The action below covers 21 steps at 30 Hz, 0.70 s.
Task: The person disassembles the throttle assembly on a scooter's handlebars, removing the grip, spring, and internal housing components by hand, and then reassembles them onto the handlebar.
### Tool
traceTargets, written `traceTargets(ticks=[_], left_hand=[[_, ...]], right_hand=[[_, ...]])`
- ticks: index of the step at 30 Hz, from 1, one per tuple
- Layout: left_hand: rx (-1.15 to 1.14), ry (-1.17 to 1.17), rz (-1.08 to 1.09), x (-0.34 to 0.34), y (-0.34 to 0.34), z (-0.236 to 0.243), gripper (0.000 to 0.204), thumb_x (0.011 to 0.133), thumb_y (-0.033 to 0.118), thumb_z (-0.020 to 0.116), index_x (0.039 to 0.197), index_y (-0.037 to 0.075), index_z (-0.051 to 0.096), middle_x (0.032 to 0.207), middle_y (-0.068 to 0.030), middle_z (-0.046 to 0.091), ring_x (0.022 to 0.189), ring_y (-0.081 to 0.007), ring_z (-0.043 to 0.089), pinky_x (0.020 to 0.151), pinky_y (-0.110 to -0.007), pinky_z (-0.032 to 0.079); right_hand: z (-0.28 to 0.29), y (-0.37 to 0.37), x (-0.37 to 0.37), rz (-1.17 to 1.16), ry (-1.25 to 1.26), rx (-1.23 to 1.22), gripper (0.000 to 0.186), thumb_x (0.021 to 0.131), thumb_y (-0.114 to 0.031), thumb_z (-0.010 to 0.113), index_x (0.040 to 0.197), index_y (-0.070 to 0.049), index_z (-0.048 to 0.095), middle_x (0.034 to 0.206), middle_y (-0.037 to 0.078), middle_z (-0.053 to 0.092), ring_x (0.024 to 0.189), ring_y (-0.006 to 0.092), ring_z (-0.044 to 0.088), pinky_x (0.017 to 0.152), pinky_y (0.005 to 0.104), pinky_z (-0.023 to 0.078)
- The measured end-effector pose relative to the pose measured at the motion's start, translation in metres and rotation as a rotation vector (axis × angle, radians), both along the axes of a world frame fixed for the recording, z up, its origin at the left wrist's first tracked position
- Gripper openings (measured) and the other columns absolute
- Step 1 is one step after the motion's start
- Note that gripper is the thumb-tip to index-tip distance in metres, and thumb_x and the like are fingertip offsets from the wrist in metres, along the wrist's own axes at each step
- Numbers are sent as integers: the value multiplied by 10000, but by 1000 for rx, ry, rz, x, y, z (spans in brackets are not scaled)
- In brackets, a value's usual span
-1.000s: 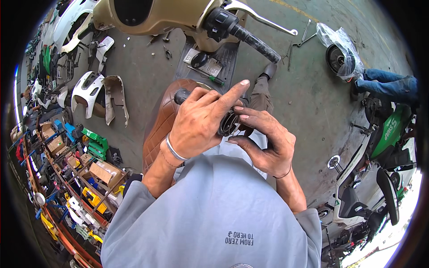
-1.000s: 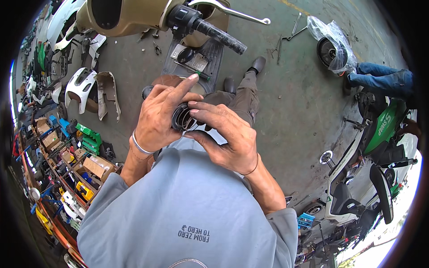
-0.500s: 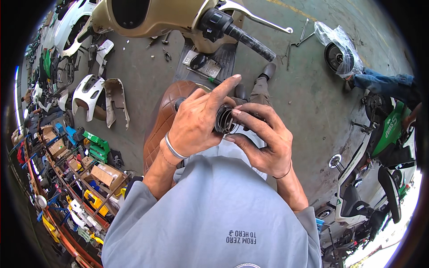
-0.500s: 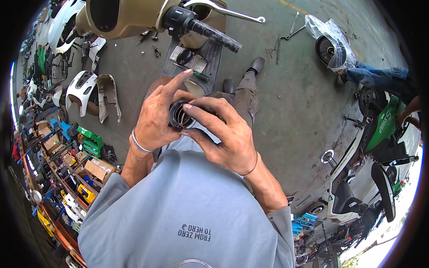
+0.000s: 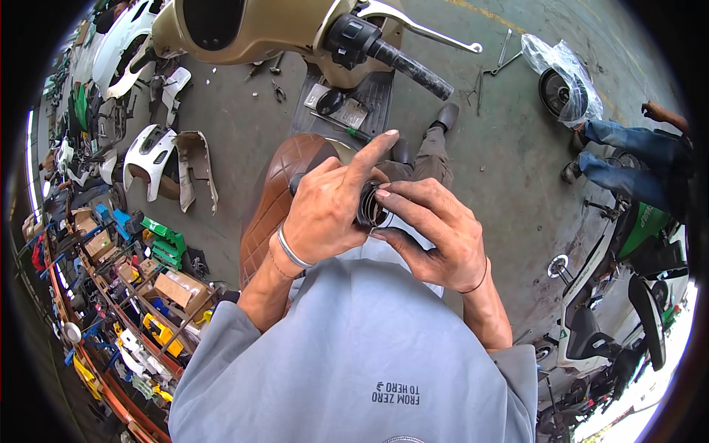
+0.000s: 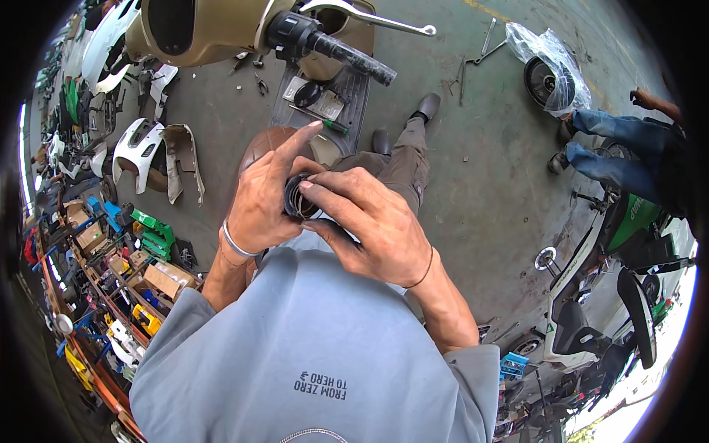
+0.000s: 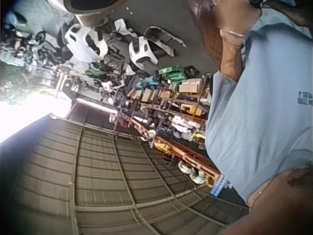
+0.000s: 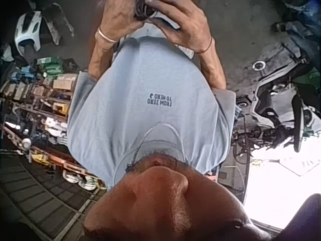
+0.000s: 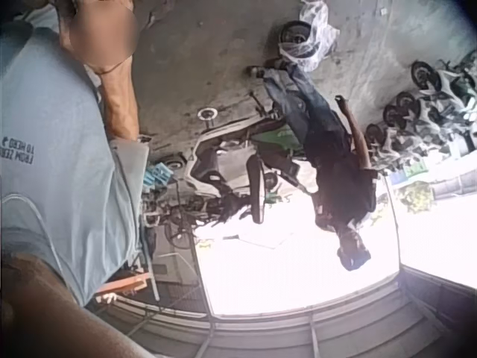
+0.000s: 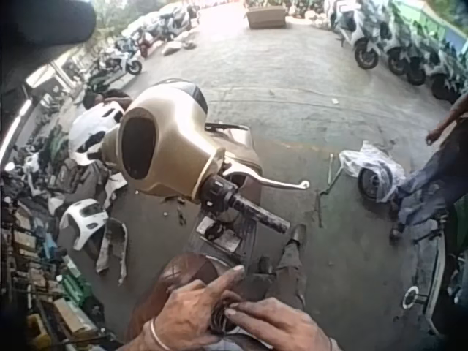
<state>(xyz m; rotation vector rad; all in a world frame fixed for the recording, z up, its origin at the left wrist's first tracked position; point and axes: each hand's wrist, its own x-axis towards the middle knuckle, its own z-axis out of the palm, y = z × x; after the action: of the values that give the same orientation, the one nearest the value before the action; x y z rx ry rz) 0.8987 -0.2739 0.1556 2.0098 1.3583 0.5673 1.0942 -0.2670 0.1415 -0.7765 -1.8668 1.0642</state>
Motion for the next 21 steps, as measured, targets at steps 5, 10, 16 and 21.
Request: traceTargets(ticks=[5,10,16,21], left_hand=[[74,-31,-6,2,2,-2,1034,602,104,839,1504,49,337,858,-40,711,714,-219,656,655,-331,431],[149,-41,-32,6,2,1,1016,604,86,829,1500,50,354,846,-25,694,737,-201,658,674,-329,447],[158,14,-82,10,5,2,1021,574,71,818,1492,39,373,813,-15,667,752,-184,656,697,-324,462],[163,49,-103,11,2,1,1034,559,72,815,1493,37,372,805,-17,665,748,-182,655,695,-323,461]], right_hand=[[2,-3,-1,-16,-27,35,487,689,-14,813,1145,27,649,1066,148,634,879,292,651,725,367,557],[8,-7,3,-39,-7,-32,478,708,-21,812,1150,30,638,1073,161,622,903,300,658,744,375,566],[11,-4,10,-18,-43,-81,463,708,-9,806,1133,29,627,1093,165,620,910,304,655,766,380,566],[14,-7,9,-33,-67,-88,475,652,-20,846,1097,-4,679,1081,138,646,942,277,673,790,355,574]])
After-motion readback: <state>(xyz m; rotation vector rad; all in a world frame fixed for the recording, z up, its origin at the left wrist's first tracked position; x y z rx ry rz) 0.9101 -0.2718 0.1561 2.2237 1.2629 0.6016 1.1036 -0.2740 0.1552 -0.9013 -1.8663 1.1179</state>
